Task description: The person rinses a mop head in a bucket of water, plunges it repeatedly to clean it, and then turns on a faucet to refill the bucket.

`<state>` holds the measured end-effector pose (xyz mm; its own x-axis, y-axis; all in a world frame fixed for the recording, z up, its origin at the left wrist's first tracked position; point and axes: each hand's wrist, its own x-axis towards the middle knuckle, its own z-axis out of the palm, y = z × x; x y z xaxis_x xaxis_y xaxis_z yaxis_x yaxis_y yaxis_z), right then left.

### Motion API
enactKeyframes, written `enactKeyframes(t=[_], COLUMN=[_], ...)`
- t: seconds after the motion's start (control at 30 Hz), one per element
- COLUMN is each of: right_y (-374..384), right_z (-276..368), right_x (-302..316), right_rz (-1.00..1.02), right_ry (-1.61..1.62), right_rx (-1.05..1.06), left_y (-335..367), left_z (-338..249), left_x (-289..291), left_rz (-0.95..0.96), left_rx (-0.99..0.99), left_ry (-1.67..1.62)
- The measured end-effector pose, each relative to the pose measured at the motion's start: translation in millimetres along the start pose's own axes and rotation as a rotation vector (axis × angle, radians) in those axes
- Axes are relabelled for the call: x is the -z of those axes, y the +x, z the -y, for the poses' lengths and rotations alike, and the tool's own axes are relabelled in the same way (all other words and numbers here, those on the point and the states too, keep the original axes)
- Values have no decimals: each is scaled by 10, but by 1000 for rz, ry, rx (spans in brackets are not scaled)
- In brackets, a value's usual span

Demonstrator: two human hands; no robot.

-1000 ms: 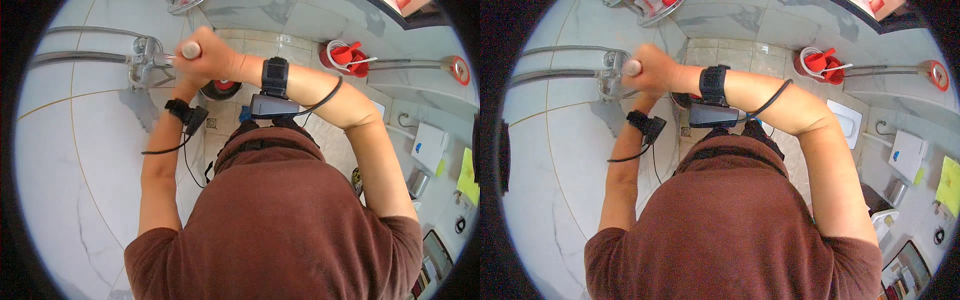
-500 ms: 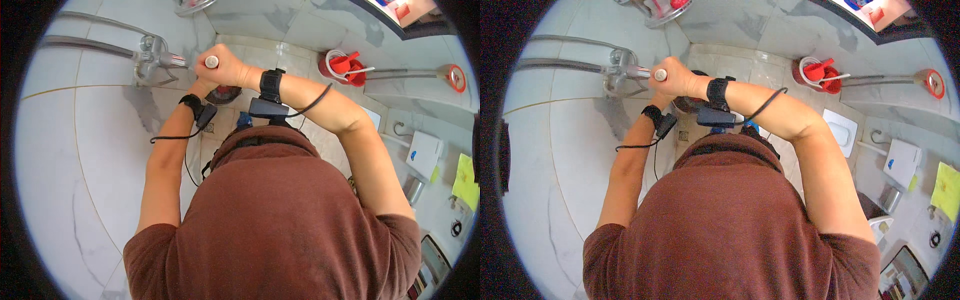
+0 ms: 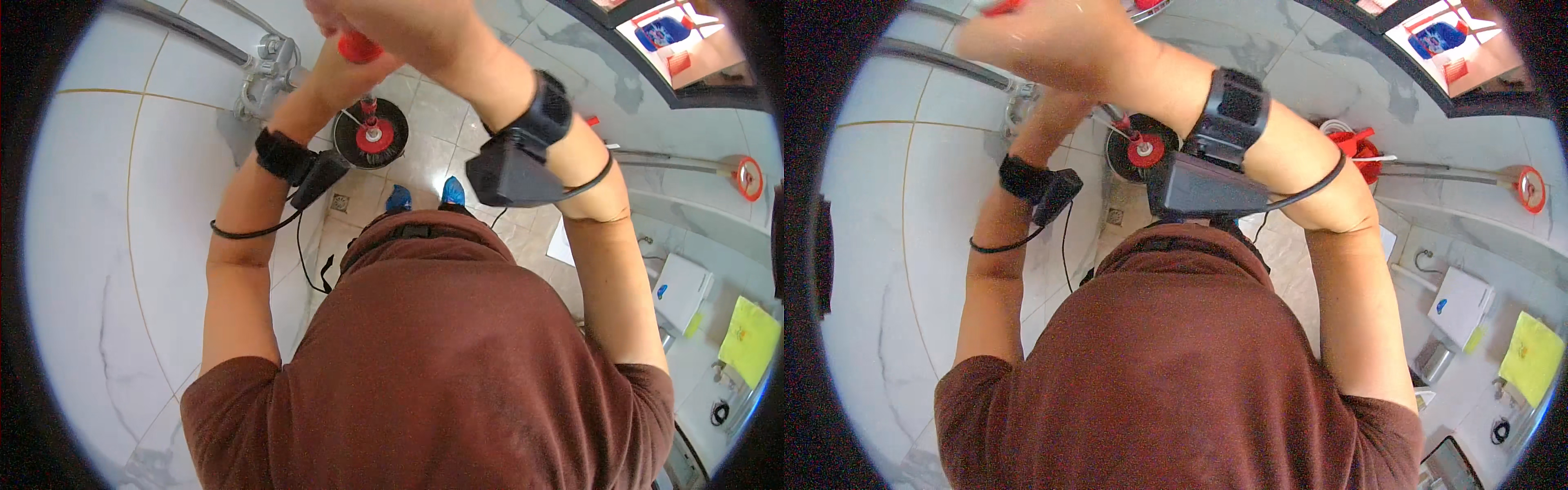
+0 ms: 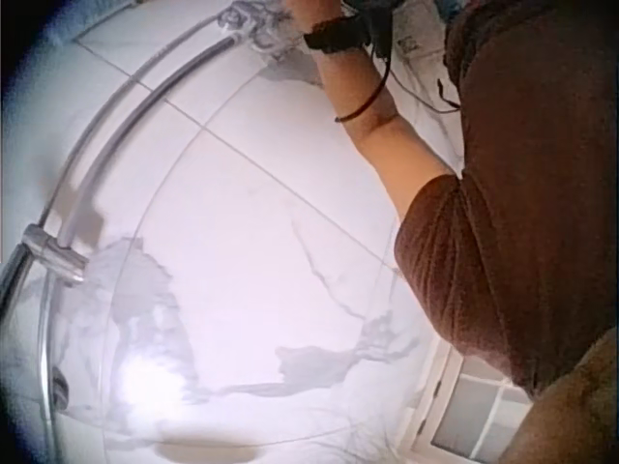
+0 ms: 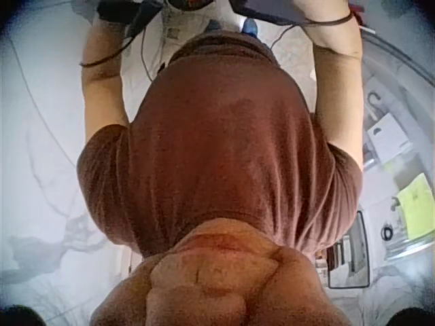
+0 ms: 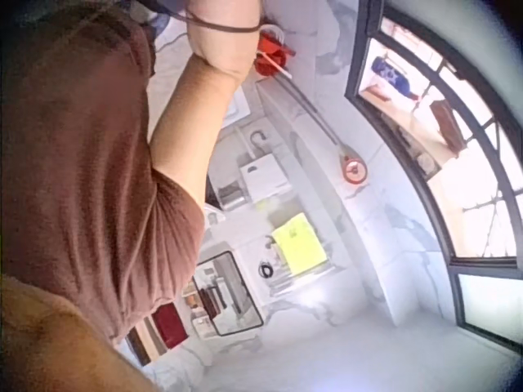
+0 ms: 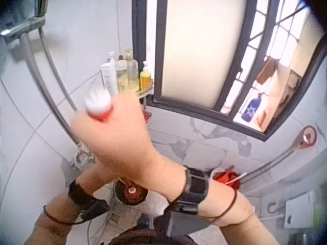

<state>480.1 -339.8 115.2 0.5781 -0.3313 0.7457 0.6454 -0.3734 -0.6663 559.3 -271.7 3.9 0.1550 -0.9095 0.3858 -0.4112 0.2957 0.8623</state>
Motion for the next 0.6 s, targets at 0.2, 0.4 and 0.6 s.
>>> enactKeyframes(t=[0.2,0.4,0.6], right_y=[-889,-1415,-1443], right_z=[-604,-1027,-927], right_x=[-88,-122,-111], right_rz=[114,206,198], right_ry=[-119,-124,-134], right_rx=[-390,-469,-493], left_y=[-494,-796,-830], left_z=[844,1188,1240], left_x=[-243,-350,-454], left_rz=[-68,-52,-49], left_rx=[143,231,246], left_ry=[5,0,6])
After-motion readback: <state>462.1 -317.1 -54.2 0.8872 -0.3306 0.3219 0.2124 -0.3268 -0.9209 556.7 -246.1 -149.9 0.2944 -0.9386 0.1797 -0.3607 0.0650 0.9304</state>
